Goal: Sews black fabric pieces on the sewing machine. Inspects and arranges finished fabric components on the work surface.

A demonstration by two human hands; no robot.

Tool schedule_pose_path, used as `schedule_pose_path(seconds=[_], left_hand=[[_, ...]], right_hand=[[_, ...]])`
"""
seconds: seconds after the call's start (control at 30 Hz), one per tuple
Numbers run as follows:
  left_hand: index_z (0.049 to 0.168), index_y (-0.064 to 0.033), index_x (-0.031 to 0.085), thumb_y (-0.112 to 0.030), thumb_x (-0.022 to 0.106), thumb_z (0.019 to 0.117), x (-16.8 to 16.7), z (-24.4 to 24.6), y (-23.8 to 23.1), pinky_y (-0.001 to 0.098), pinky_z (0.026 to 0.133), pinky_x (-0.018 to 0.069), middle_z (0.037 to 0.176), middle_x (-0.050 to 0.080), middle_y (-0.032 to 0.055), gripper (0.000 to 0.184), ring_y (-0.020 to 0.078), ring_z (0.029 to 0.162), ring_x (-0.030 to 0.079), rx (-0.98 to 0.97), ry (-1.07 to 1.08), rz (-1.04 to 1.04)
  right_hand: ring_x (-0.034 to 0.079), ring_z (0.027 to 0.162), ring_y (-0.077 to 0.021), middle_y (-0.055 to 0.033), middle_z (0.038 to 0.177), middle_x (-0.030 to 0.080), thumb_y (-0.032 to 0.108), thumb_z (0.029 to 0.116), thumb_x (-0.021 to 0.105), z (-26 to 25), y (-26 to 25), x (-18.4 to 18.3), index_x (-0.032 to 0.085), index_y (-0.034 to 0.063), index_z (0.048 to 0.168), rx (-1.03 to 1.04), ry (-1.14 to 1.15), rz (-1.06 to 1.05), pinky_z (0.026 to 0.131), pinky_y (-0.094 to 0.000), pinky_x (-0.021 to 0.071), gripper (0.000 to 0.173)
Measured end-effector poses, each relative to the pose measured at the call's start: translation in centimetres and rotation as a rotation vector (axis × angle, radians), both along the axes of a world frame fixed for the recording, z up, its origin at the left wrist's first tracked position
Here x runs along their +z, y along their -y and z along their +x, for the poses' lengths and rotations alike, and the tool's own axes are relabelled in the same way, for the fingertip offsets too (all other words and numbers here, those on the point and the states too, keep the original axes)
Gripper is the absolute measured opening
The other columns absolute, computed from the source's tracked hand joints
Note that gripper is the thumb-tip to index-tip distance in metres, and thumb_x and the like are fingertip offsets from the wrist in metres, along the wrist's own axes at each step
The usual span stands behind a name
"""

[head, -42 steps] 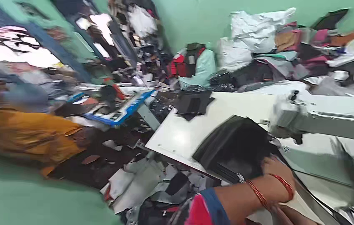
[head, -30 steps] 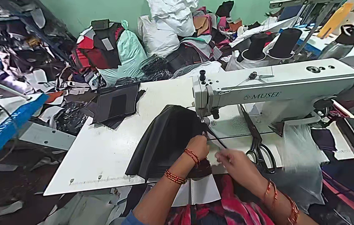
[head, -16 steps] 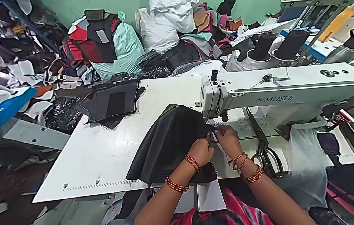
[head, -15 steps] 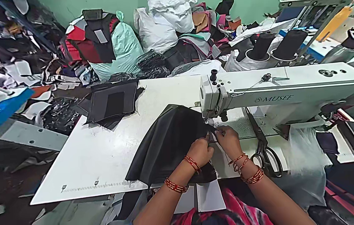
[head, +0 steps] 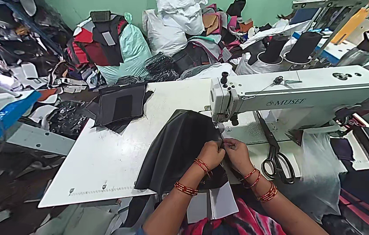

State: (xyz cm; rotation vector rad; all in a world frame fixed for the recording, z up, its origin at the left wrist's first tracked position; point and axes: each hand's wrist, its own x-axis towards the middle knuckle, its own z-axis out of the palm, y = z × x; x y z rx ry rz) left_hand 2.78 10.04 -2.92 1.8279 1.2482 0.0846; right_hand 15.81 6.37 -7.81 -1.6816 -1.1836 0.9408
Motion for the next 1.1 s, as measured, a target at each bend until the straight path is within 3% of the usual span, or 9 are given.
schedule_pose_path(seconds=[0.1,0.33,0.47,0.67,0.97,1.1], left_hand=[[0.134,0.0069,0.061,-0.011,0.047,0.1027,-0.3,0.8,0.4,0.0486,0.104,0.0467,0.121,0.067,0.0251,0.038,0.0342,0.117,0.064,-0.007,-0.069,0.012],[0.133,0.0072,0.061,-0.012,0.047,0.1036,0.3,1.6,1.0,0.0476,0.106,0.046,0.126,0.065,0.0247,0.038,0.0346,0.121,0.062,-0.009,-0.17,0.015],[0.126,0.0084,0.063,-0.011,0.046,0.104,0.5,1.7,1.2,0.0476,0.105,0.0464,0.124,0.064,0.0246,0.034,0.0348,0.119,0.062,-0.024,-0.199,0.021],[0.128,0.0078,0.063,-0.011,0.045,0.1042,0.6,2.0,1.4,0.0474,0.106,0.0458,0.125,0.065,0.0248,0.035,0.0351,0.122,0.062,-0.048,-0.236,0.044],[0.108,0.0109,0.068,-0.013,0.047,0.1048,1.2,2.1,1.3,0.0494,0.103,0.0471,0.118,0.066,0.0266,0.032,0.0367,0.117,0.063,-0.093,-0.273,0.044],[0.108,0.0116,0.068,-0.013,0.045,0.1051,1.2,2.0,1.3,0.0487,0.104,0.0464,0.119,0.065,0.0266,0.033,0.0368,0.118,0.063,-0.112,-0.277,0.042]], right_hand=[[0.07,0.09,-0.0135,-0.0177,0.105,0.074,0.0,0.0959,0.061,0.3,0.1,-0.2,0.071,-0.0069,0.115,0.018,0.013,-0.002,0.085,-0.0269,0.0558,0.023],[0.07,0.089,-0.0122,-0.017,0.105,0.074,0.001,0.095,0.063,0.7,0.2,0.0,0.071,-0.0062,0.116,0.028,-0.008,-0.024,0.084,-0.026,0.0559,0.023],[0.07,0.089,-0.0125,-0.0168,0.105,0.074,0.0,0.0945,0.063,0.7,0.4,-0.1,0.071,-0.0062,0.115,0.02,-0.016,-0.012,0.084,-0.0261,0.056,0.023],[0.069,0.086,-0.0118,-0.0165,0.102,0.073,0.0,0.0946,0.063,0.8,0.8,-0.1,0.071,-0.0066,0.116,0.028,-0.011,-0.008,0.081,-0.0253,0.0559,0.023],[0.064,0.084,-0.0128,-0.0171,0.102,0.068,0.0,0.0952,0.06,1.9,0.8,0.3,0.073,-0.0042,0.116,0.165,0.072,-0.018,0.079,-0.0237,0.0527,0.025],[0.062,0.086,-0.0143,-0.0164,0.1,0.066,0.001,0.0954,0.058,2.4,0.9,0.4,0.073,-0.0027,0.119,0.226,0.119,-0.026,0.08,-0.0258,0.0506,0.028]])
